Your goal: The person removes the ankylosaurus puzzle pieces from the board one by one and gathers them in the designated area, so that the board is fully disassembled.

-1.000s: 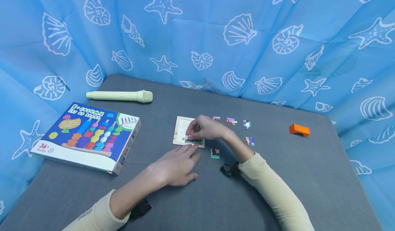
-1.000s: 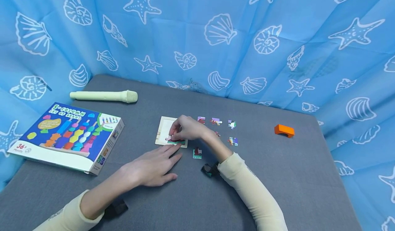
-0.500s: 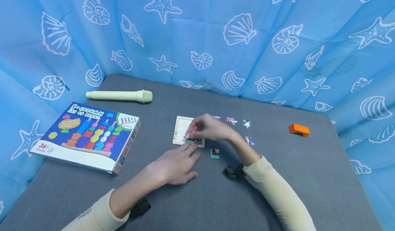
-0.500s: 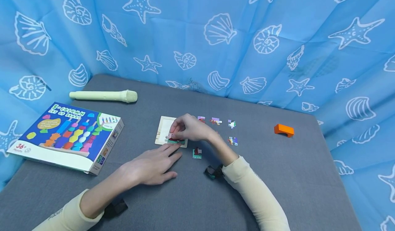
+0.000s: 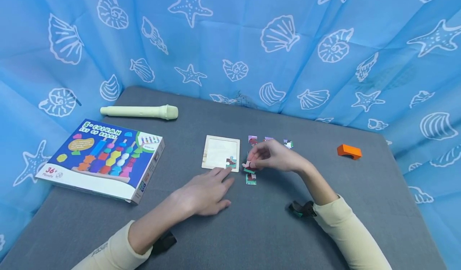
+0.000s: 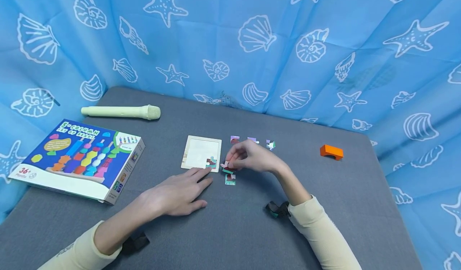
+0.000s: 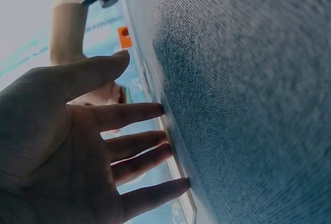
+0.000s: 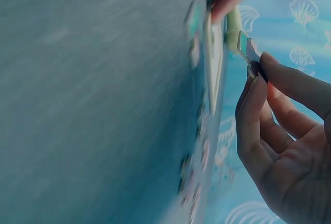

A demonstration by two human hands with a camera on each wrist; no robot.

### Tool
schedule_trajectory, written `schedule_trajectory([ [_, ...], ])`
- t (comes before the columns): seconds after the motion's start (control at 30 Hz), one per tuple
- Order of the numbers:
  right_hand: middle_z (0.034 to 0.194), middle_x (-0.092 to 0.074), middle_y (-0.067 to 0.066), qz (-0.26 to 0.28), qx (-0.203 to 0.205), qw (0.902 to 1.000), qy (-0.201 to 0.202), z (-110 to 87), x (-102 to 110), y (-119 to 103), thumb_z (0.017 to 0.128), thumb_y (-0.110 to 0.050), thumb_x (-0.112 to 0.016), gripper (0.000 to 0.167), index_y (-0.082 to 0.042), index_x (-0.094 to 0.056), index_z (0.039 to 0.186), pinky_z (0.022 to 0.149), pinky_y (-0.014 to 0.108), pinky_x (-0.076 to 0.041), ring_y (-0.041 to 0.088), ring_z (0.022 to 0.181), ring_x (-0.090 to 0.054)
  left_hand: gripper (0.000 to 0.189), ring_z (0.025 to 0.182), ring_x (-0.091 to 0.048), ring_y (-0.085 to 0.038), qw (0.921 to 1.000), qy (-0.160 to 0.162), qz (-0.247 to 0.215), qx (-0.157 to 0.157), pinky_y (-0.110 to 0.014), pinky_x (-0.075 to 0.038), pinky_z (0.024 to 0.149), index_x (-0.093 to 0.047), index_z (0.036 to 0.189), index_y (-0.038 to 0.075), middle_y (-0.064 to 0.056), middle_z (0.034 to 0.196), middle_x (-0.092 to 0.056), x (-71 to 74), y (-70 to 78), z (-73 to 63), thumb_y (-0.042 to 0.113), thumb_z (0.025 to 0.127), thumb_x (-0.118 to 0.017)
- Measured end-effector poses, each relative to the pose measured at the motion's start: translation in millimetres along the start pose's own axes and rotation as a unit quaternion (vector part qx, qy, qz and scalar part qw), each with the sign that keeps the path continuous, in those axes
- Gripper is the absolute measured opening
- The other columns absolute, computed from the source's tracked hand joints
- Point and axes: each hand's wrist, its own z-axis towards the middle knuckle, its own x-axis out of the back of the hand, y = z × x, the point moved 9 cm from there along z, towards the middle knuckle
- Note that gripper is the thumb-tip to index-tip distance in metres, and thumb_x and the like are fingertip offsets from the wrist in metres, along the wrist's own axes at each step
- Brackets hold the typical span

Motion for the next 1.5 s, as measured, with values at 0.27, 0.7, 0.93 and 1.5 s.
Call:
schedule_trajectory([
  [0.27, 0.1, -0.077, 0.011, -0.014, -0.023, 0.9994, -0.023, -31.9, 3, 27, 0.102, -0.009, -0.074, 0.013, -0.002, -0.075, 0.113, 0.076, 0.027, -0.061, 0.014, 0.084, -0.068, 0.067, 0.165, -0.034, -0.027, 1.0, -0.003, -0.001, 0.003, -0.046, -0.039, 0.133, -0.05, 0.162, 0.011, -0.01, 0.181, -0.03, -0.3, -0.1, -0.2, 0.049, 0.109, -0.063],
  [0.7, 0.094, -0.075, 0.005, -0.062, -0.031, 0.9974, -0.021, -49.8, 7, 42, 0.099, -0.007, -0.075, 0.007, -0.005, -0.077, 0.106, 0.073, 0.022, -0.058, 0.014, 0.081, -0.065, 0.066, 0.165, -0.035, -0.027, 1.0, 0.002, -0.004, -0.001, -0.045, -0.039, 0.133, -0.051, 0.162, 0.01, -0.01, 0.18, -0.031, -0.7, -0.1, -0.9, 0.048, 0.109, -0.064],
  [0.93, 0.098, -0.075, 0.008, -0.064, -0.049, 0.9967, 0.003, -46.4, 12, 43, 0.099, -0.008, -0.076, 0.009, -0.004, -0.077, 0.107, 0.072, 0.023, -0.055, 0.014, 0.083, -0.063, 0.067, 0.165, -0.034, -0.027, 0.9999, -0.003, -0.01, 0.0, -0.046, -0.039, 0.133, -0.05, 0.163, 0.01, -0.01, 0.181, -0.029, -1.3, 0.0, -0.9, 0.047, 0.109, -0.064],
  [1.5, 0.104, -0.079, 0.012, -0.001, 0.01, 1.0, 0.001, -2.0, -5, 10, 0.101, -0.007, -0.075, 0.02, 0.0, -0.077, 0.119, 0.08, 0.024, -0.061, 0.013, 0.087, -0.07, 0.066, 0.164, -0.036, -0.027, 1.0, 0.002, -0.002, -0.005, -0.046, -0.041, 0.132, -0.051, 0.162, 0.009, -0.01, 0.18, -0.031, 0.8, 2.1, -2.7, 0.047, 0.109, -0.064],
])
